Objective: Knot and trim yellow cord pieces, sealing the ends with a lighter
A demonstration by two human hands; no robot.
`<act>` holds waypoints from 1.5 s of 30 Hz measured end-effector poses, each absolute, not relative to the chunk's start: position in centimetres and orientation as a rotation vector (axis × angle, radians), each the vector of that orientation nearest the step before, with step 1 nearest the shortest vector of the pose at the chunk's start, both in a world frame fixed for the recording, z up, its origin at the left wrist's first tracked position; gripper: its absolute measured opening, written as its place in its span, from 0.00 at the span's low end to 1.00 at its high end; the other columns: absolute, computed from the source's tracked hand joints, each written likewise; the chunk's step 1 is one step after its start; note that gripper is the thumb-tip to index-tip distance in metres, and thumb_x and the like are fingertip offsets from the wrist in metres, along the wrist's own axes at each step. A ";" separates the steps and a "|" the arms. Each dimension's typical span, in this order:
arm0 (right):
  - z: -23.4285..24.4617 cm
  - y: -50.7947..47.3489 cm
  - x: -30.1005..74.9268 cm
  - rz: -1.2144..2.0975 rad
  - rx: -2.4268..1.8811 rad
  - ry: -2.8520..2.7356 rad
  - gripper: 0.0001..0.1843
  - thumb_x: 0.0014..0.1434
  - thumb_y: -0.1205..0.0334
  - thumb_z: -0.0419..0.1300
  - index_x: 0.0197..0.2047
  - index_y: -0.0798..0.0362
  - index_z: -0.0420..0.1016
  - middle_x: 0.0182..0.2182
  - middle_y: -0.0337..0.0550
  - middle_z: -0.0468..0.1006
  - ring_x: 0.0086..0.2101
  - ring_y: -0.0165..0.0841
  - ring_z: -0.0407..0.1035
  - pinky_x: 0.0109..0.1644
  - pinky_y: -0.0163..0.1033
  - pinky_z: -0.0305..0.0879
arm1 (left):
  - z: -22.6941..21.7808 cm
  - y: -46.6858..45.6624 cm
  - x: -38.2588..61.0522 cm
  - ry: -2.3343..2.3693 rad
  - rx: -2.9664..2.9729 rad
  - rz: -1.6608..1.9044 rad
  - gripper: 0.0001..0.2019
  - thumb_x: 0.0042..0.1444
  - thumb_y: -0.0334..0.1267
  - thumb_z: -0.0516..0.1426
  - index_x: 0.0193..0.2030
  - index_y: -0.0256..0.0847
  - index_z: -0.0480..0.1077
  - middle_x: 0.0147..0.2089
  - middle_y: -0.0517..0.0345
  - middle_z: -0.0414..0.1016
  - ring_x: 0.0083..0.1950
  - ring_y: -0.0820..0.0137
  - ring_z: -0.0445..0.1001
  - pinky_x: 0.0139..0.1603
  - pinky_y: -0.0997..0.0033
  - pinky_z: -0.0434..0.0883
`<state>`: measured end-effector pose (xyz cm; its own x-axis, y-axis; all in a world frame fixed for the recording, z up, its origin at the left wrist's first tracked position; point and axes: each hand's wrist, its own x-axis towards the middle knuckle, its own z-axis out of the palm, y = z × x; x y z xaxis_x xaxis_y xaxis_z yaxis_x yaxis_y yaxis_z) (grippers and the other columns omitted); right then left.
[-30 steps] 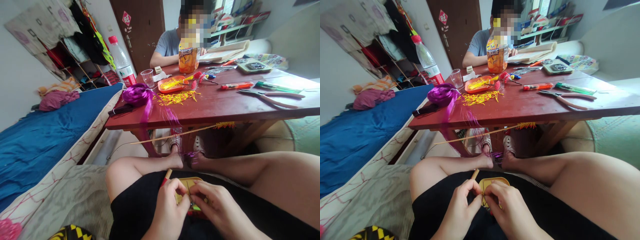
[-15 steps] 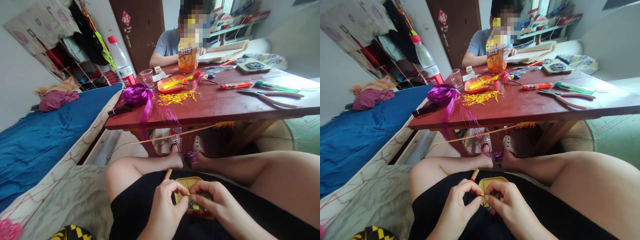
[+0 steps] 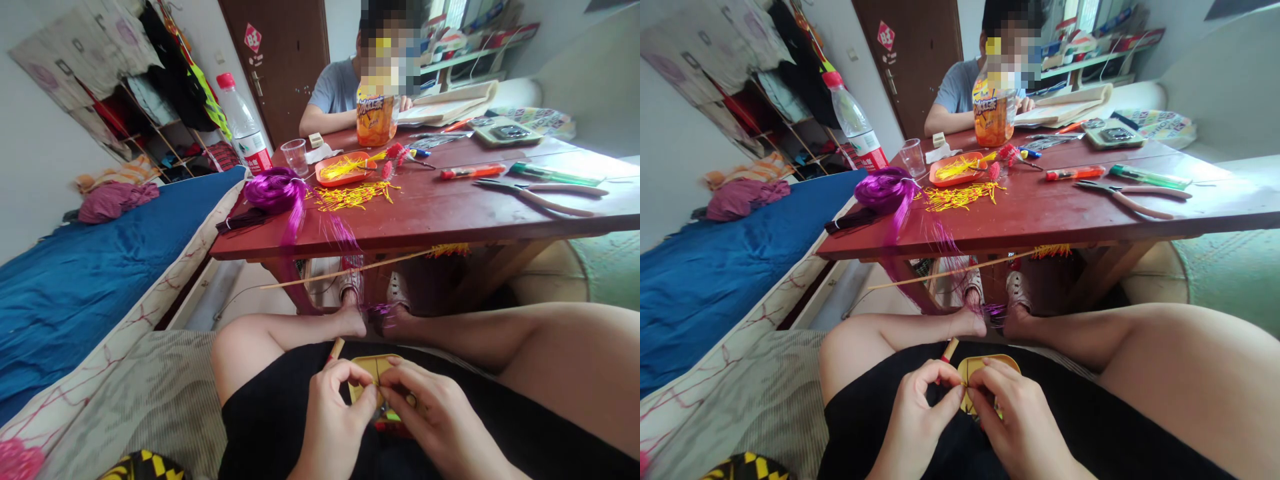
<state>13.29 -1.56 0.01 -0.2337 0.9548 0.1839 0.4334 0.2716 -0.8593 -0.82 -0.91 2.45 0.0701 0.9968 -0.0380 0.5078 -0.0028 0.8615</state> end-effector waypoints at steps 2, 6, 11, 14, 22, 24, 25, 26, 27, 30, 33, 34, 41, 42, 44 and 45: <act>-0.1 -1.6 13.2 0.497 -1.140 -1.934 0.11 0.57 0.71 0.48 0.29 0.52 0.69 0.22 0.39 0.74 0.26 0.32 0.72 0.44 0.40 0.70 | 2.3 -0.9 -0.7 1.538 1.587 0.860 0.06 0.45 0.27 0.55 0.22 0.38 0.70 0.23 0.60 0.74 0.27 0.69 0.72 0.32 0.70 0.70; -0.6 -1.6 13.0 0.088 -0.982 -2.042 0.15 0.55 0.78 0.46 0.28 0.53 0.68 0.22 0.40 0.76 0.26 0.30 0.73 0.50 0.39 0.67 | 2.1 -0.9 -0.5 1.543 1.622 0.893 0.06 0.44 0.26 0.55 0.21 0.38 0.70 0.23 0.58 0.74 0.29 0.68 0.72 0.34 0.68 0.70; -0.8 -1.5 13.0 0.152 -1.034 -2.081 0.15 0.57 0.77 0.45 0.26 0.51 0.66 0.22 0.40 0.75 0.23 0.29 0.71 0.51 0.41 0.67 | 2.1 -0.9 -0.4 1.535 1.667 0.893 0.08 0.44 0.24 0.55 0.20 0.38 0.69 0.24 0.58 0.73 0.29 0.68 0.73 0.33 0.68 0.71; -0.6 -1.3 13.0 0.212 -1.083 -2.089 0.16 0.58 0.75 0.44 0.25 0.50 0.65 0.21 0.38 0.74 0.23 0.29 0.71 0.49 0.41 0.69 | 1.9 -1.1 -0.3 1.564 1.878 0.922 0.09 0.45 0.23 0.55 0.22 0.39 0.70 0.24 0.57 0.74 0.30 0.67 0.72 0.35 0.65 0.71; 0.0 -1.0 13.3 0.348 -1.196 -2.028 0.13 0.57 0.72 0.46 0.28 0.51 0.68 0.22 0.41 0.76 0.30 0.35 0.75 0.41 0.40 0.72 | 1.8 -1.0 -0.4 1.573 2.069 0.833 0.09 0.47 0.22 0.55 0.28 0.39 0.73 0.28 0.55 0.76 0.33 0.65 0.73 0.37 0.62 0.72; 0.0 -1.0 13.3 0.375 -1.207 -2.011 0.13 0.57 0.71 0.47 0.27 0.51 0.68 0.22 0.42 0.77 0.30 0.36 0.76 0.40 0.40 0.72 | 1.9 -0.9 -0.6 1.585 1.973 0.830 0.08 0.48 0.23 0.55 0.28 0.38 0.73 0.29 0.54 0.76 0.34 0.65 0.74 0.38 0.63 0.72; 0.0 -1.0 13.2 0.377 -1.209 -2.005 0.12 0.57 0.71 0.47 0.27 0.51 0.68 0.22 0.42 0.77 0.30 0.36 0.76 0.40 0.40 0.72 | 1.9 -0.9 -0.6 1.594 1.952 0.833 0.07 0.48 0.24 0.55 0.28 0.38 0.73 0.29 0.54 0.76 0.34 0.65 0.74 0.38 0.62 0.73; -0.1 -1.1 13.2 0.371 -1.210 -2.001 0.12 0.57 0.71 0.47 0.27 0.51 0.68 0.23 0.42 0.77 0.30 0.36 0.76 0.41 0.40 0.72 | 1.9 -0.8 -0.7 1.603 1.946 0.836 0.07 0.47 0.24 0.56 0.27 0.37 0.72 0.28 0.54 0.75 0.34 0.65 0.74 0.37 0.62 0.73; -0.1 -1.1 13.2 0.361 -1.207 -2.001 0.12 0.57 0.71 0.47 0.28 0.51 0.68 0.23 0.41 0.77 0.30 0.35 0.76 0.41 0.40 0.72 | 1.9 -0.8 -0.7 1.613 1.949 0.836 0.06 0.47 0.24 0.56 0.26 0.37 0.72 0.28 0.54 0.75 0.33 0.65 0.74 0.37 0.62 0.73; -0.1 -1.1 13.2 0.318 -1.177 -2.023 0.13 0.58 0.72 0.46 0.28 0.51 0.69 0.23 0.41 0.77 0.29 0.34 0.75 0.44 0.40 0.71 | 2.0 -0.8 -0.5 1.631 1.963 0.819 0.07 0.47 0.24 0.55 0.24 0.37 0.71 0.26 0.56 0.74 0.32 0.65 0.73 0.36 0.62 0.72; -0.2 -1.1 13.2 0.266 -1.141 -2.064 0.14 0.58 0.73 0.45 0.28 0.52 0.69 0.23 0.41 0.77 0.28 0.33 0.75 0.46 0.40 0.71 | 2.1 -0.8 -0.4 1.631 1.966 0.796 0.08 0.47 0.23 0.55 0.24 0.37 0.71 0.26 0.56 0.74 0.31 0.66 0.73 0.36 0.63 0.72; -0.2 -1.1 13.3 0.244 -1.137 -2.069 0.15 0.59 0.73 0.45 0.28 0.52 0.69 0.22 0.41 0.77 0.28 0.33 0.75 0.46 0.40 0.71 | 2.1 -0.8 -0.4 1.621 1.970 0.790 0.08 0.47 0.23 0.55 0.24 0.37 0.71 0.26 0.56 0.74 0.32 0.65 0.73 0.37 0.63 0.71; -0.2 -1.1 13.1 0.194 -1.149 -2.015 0.15 0.60 0.72 0.44 0.29 0.51 0.69 0.23 0.39 0.77 0.29 0.32 0.75 0.45 0.38 0.72 | 2.4 -0.3 -1.2 1.550 1.724 0.782 0.09 0.55 0.33 0.51 0.32 0.37 0.73 0.33 0.52 0.76 0.36 0.64 0.72 0.39 0.66 0.68; -0.2 -1.1 13.1 0.196 -1.138 -1.996 0.15 0.60 0.72 0.45 0.29 0.51 0.69 0.22 0.39 0.77 0.28 0.32 0.75 0.45 0.39 0.72 | 2.4 -0.1 -1.4 1.542 1.639 0.780 0.08 0.55 0.34 0.52 0.32 0.37 0.72 0.33 0.53 0.76 0.35 0.65 0.72 0.37 0.67 0.67; -0.3 -1.2 13.0 0.200 -1.113 -1.972 0.15 0.60 0.72 0.45 0.29 0.52 0.69 0.22 0.40 0.77 0.29 0.33 0.75 0.45 0.39 0.72 | 2.3 0.3 -1.4 1.513 1.507 0.753 0.07 0.53 0.36 0.54 0.32 0.37 0.72 0.32 0.53 0.75 0.34 0.66 0.71 0.36 0.69 0.66; -0.3 -1.2 13.0 0.200 -1.106 -1.966 0.15 0.60 0.72 0.45 0.29 0.52 0.69 0.23 0.40 0.77 0.29 0.33 0.75 0.45 0.39 0.72 | 2.3 0.5 -1.4 1.499 1.471 0.736 0.06 0.52 0.36 0.55 0.30 0.36 0.71 0.31 0.54 0.74 0.34 0.66 0.70 0.35 0.70 0.65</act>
